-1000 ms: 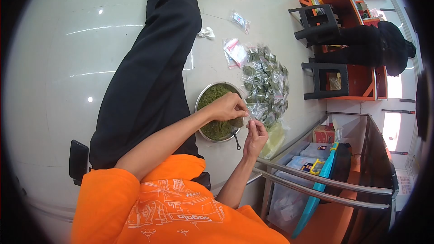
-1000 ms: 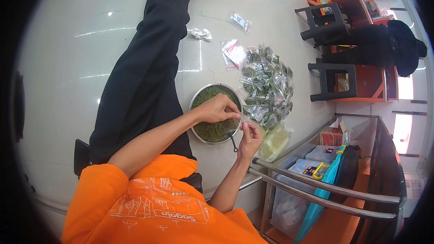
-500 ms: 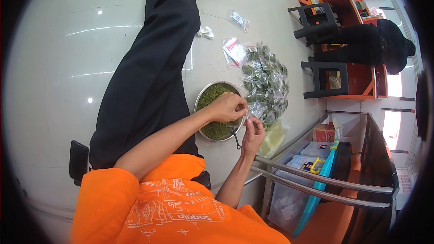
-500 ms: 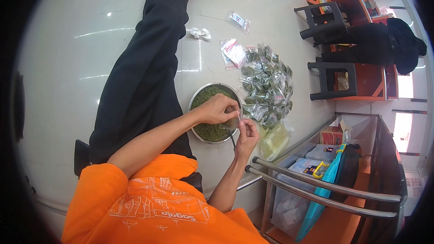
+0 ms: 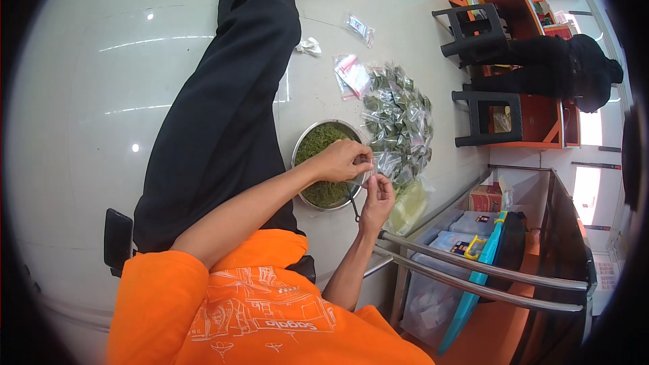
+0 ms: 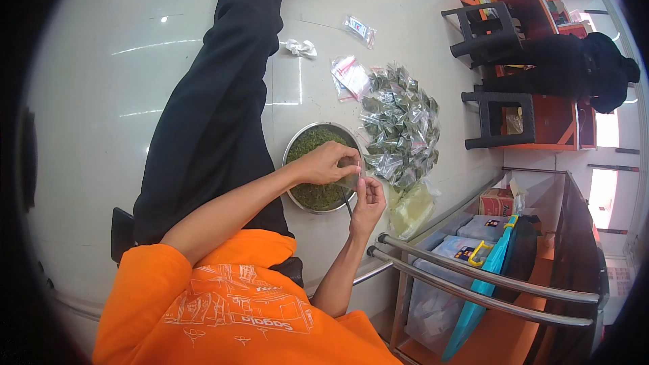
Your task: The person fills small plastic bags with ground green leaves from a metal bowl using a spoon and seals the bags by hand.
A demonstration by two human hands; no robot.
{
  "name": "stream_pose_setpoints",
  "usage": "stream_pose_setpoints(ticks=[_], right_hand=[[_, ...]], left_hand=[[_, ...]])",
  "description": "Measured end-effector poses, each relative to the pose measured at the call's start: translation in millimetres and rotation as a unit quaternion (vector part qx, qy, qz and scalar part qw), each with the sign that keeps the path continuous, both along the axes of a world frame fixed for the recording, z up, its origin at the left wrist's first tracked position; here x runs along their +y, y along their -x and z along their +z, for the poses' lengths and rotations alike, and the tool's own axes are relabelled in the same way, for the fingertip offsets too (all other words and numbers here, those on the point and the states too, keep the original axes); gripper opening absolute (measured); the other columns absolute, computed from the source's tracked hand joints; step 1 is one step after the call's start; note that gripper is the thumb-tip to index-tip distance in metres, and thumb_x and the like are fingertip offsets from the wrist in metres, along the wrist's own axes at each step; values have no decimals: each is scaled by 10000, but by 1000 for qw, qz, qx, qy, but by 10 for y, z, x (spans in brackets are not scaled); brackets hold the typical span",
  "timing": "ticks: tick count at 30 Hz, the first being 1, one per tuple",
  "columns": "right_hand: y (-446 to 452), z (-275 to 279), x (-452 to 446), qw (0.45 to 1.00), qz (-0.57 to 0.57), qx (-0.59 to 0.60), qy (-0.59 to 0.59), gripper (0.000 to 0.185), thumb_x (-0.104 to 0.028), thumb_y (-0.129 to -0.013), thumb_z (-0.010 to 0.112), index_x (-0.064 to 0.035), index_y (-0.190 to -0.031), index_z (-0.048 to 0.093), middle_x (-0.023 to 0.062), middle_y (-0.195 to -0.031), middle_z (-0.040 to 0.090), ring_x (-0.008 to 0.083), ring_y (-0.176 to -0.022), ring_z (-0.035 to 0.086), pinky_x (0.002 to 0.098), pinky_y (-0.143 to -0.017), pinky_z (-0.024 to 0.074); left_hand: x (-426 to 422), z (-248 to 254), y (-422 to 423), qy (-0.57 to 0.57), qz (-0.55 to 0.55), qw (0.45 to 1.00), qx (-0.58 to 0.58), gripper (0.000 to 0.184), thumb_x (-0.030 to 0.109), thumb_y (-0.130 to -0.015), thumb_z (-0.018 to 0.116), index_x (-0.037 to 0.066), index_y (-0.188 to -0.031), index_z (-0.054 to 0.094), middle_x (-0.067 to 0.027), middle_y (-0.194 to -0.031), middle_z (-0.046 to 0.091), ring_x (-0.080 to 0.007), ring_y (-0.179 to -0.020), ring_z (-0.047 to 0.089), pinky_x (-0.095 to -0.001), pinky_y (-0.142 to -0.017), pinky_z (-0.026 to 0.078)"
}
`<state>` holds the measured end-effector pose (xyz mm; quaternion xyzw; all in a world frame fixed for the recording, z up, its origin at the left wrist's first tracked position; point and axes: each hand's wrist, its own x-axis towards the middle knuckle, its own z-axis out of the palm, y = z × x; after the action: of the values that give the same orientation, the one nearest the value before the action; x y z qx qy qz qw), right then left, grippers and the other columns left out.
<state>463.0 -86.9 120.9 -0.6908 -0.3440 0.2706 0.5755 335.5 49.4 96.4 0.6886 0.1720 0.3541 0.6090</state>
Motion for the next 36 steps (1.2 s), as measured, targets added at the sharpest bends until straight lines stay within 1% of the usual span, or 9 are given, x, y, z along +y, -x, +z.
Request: stream_pose_setpoints(ticks=[6, 11, 15, 20, 22, 27, 30, 33, 36], right_hand=[[-77, 40, -47, 999, 34, -2, 1, 95, -34, -950, 646, 18, -1028, 627, 32, -877, 641, 97, -794, 600, 237, -754, 491], [-253, 188, 131, 998, 51, -34, -18, 93, -14, -942, 647, 19, -1026, 624, 40, -872, 644, 107, -791, 601, 242, -742, 495], [-897, 151, 272, 992, -96, 42, -75, 161, -130, -992, 602, 29, -999, 622, 77, -878, 655, 133, -785, 618, 267, -752, 522], [-1470, -459, 180, 956, -199, -57, 208, 395, -301, -986, 627, 89, -1045, 646, 153, -977, 688, 184, -819, 677, 296, -703, 571], [-1209, -451, 92, 965, -134, -104, 201, 396, -291, -981, 636, 97, -1062, 645, 151, -971, 689, 187, -826, 678, 297, -706, 573], [-647, -292, -11, 956, -28, -249, 149, 268, -207, -979, 636, 56, -970, 685, 107, -938, 685, 152, -781, 641, 271, -703, 535], [-646, -157, 283, 957, -17, -260, 127, 278, -216, -980, 635, 44, -900, 691, 71, -818, 675, 124, -717, 601, 275, -667, 492], [-741, -75, 873, 954, 40, -267, 127, 285, -234, -965, 651, 42, -912, 698, 54, -737, 674, 106, -699, 592, 271, -679, 478], [-797, -299, 1645, 937, 113, -317, 95, 273, -204, -900, 704, 51, -997, 694, 128, -855, 710, 195, -793, 658, 327, -746, 506]], left_hand=[[34, 151, 130, -6, -15, 999, 36, 235, 241, -871, 678, 9, -884, 711, -132, -737, 687, -270, -721, 672, -376, -687, 490], [-21, 1, 5, -12, 76, 997, 25, 476, 407, -879, 712, 0, -1123, 677, -176, -1041, 705, -290, -951, 683, -396, -872, 508], [21, -108, -52, -39, 187, 981, 23, 573, 446, -890, 701, -28, -1204, 631, -204, -1166, 660, -305, -1054, 652, -386, -930, 499], [208, 50, 98, 100, 157, 982, 34, 419, 395, -929, 663, -17, -987, 712, -188, -1099, 669, -291, -993, 655, -383, -921, 493], [246, 10, 161, 122, 157, 980, 28, 346, 318, -919, 678, 15, -758, 723, -165, -1080, 670, -291, -953, 654, -372, -887, 497], [166, -56, 105, 57, 164, 985, 7, 294, 297, -868, 714, 24, -762, 726, -134, -1133, 668, -303, -996, 651, -403, -883, 497], [70, -80, 103, -79, 87, 988, 101, 198, 225, -845, 729, 36, -901, 741, -140, -1163, 658, -314, -1042, 641, -418, -892, 498], [-35, -91, 85, -251, 19, 938, 237, 429, 139, -817, 738, 84, -1234, 657, -128, -1337, 555, -306, -1225, 540, -466, -974, 457], [-43, -20, 122, -201, 18, 944, 260, 414, 140, -832, 718, 84, -1238, 661, -121, -1398, 493, -311, -1266, 499, -495, -987, 446]])
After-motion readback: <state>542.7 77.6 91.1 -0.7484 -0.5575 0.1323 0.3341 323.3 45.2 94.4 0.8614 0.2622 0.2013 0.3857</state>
